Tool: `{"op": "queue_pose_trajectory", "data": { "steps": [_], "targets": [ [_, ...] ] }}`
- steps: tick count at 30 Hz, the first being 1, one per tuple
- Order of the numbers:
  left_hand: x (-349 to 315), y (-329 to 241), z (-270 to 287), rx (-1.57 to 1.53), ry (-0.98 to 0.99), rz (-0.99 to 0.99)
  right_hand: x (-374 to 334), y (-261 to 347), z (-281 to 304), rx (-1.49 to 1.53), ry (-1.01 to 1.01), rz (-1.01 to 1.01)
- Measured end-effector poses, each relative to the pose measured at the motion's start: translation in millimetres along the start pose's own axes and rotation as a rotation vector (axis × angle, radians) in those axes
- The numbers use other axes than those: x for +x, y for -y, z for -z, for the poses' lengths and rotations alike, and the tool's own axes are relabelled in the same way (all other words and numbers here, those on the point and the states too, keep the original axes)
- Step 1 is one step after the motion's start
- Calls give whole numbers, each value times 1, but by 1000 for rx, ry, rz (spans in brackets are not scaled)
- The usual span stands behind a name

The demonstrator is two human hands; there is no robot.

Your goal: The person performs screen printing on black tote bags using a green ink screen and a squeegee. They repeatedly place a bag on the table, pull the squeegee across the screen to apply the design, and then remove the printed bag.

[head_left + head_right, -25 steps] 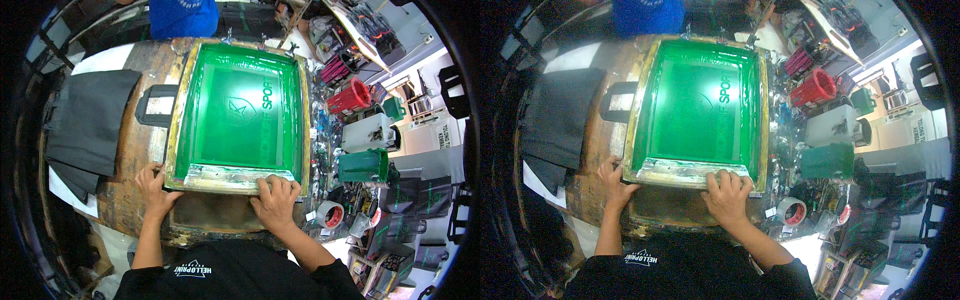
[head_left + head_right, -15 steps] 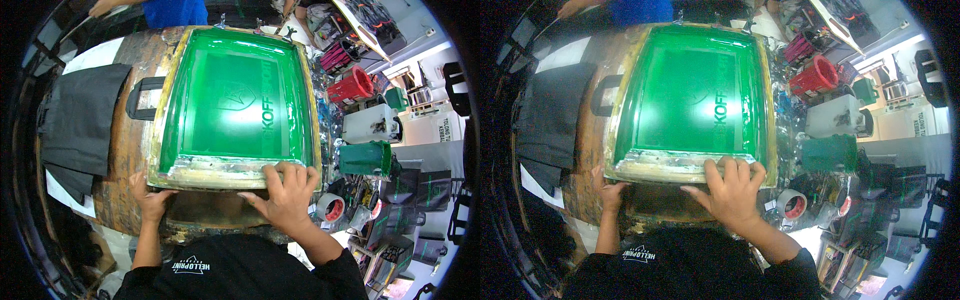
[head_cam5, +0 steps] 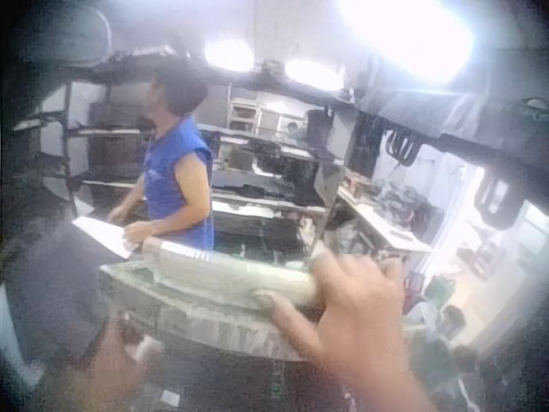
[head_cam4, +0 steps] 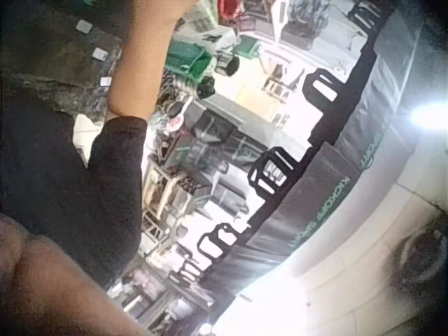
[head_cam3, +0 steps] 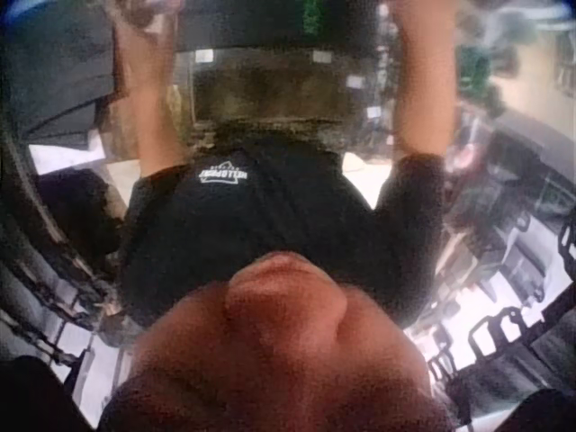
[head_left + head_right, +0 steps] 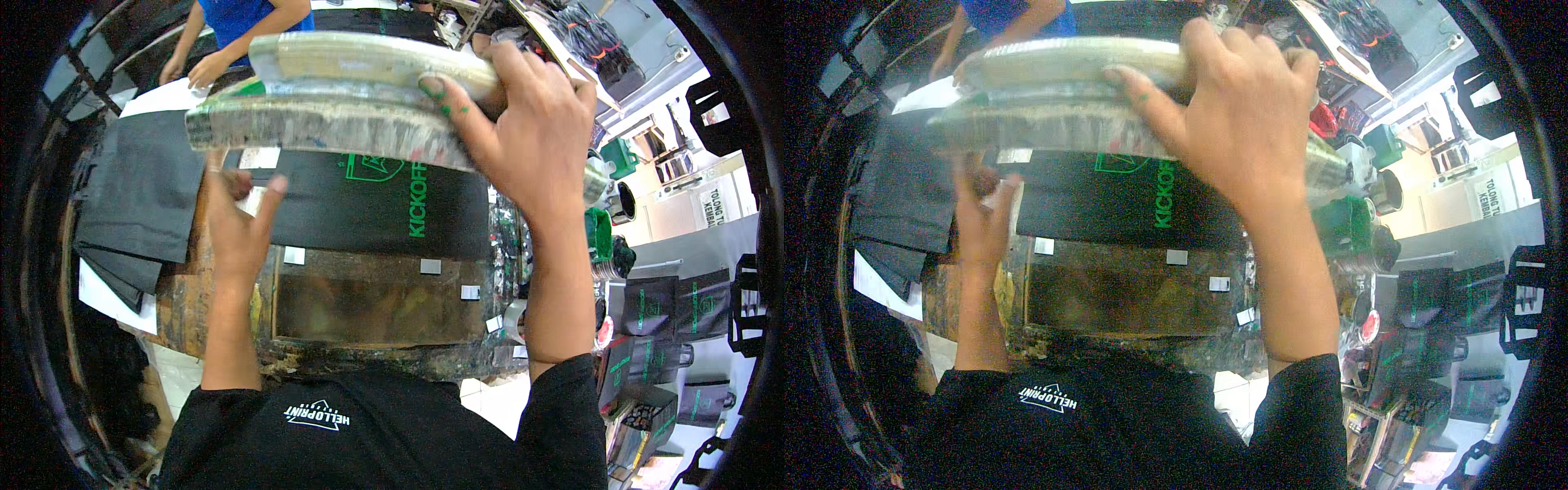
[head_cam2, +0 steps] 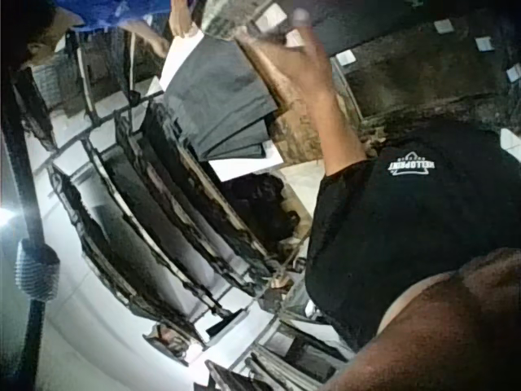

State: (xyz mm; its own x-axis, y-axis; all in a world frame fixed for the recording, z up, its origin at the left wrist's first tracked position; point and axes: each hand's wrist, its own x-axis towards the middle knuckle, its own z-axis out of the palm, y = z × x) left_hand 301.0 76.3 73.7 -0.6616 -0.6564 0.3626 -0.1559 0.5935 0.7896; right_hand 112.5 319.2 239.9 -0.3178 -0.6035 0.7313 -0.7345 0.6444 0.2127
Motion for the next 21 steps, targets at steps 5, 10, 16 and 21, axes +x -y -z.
{"op": "queue_pose_trajectory", "data": {
  "steps": [5,10,16,21],
  "targets": [
    [-68,72,-38,699,253,67,32,-11,0,24,8,3],
    [-51,59,-43,498,316,234,58,-28,-2,90,38,-36],
    [-20,74,-45,108,80,58,69,-33,-5,58,22,-21],
    [60,33,20,-52,27,187,73,-34,-5,95,32,-46]
  ]
}}
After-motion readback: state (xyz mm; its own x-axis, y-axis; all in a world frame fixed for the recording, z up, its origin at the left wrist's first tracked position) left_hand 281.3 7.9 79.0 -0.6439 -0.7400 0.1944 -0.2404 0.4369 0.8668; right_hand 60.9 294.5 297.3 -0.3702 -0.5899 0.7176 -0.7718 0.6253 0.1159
